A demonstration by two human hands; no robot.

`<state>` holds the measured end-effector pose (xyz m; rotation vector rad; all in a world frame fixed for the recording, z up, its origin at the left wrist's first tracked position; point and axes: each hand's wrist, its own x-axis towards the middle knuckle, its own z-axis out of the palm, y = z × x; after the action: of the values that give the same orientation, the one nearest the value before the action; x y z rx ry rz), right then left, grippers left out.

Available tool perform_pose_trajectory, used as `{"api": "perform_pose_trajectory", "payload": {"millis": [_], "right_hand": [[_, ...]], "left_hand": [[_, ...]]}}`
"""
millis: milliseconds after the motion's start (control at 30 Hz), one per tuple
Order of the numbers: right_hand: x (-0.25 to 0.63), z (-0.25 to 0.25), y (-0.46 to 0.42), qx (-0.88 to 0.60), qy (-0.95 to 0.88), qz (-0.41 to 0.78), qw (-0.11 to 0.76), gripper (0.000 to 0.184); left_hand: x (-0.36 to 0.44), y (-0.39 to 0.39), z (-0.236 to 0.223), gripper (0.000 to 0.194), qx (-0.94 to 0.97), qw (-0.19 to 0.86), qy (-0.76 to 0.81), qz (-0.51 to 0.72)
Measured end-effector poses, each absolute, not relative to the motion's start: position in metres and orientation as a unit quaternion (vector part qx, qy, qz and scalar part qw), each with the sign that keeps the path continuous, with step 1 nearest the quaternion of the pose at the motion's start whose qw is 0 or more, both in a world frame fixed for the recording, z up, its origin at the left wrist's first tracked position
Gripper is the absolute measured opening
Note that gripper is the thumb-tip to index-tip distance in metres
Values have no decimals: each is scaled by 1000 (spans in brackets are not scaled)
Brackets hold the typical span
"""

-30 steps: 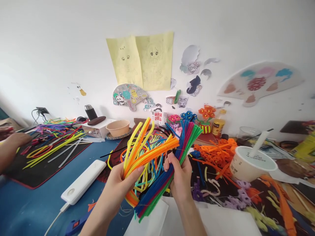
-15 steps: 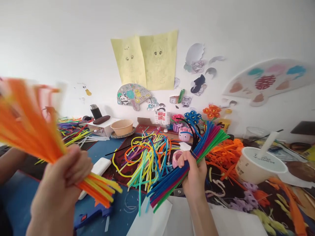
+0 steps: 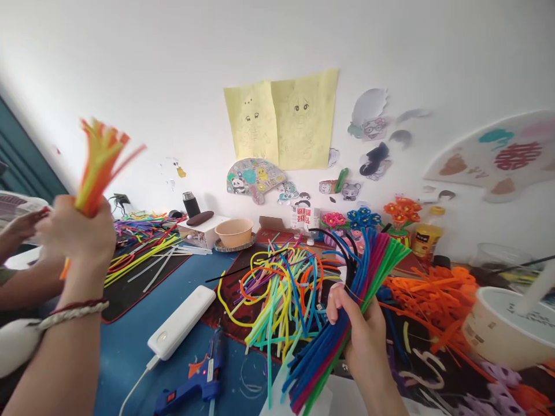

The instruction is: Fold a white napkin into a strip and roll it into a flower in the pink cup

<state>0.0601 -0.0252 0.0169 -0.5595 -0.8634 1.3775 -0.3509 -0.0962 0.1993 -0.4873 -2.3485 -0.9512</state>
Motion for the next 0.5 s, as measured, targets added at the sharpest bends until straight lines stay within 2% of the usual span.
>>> {"api": "perform_pose_trajectory", "payload": {"millis": [133,233,333,500], "right_hand": [[58,15,-24,-260,-392,601,646,30],[57,13,-23,-260,-394,603,643,30],[57,12,-23,-266,-396,605,637,30],[57,11,-24,-269,-401,611,628,28]], "left_hand": [[-385,-81,150,55,-145,217,-930,-257],[-403,-83,97,44,-196,134,-954,-184],[-413,-91,48,44,-232,76,-960,-134],[-418,-98,13,44,-287,48,-952,-96]]}}
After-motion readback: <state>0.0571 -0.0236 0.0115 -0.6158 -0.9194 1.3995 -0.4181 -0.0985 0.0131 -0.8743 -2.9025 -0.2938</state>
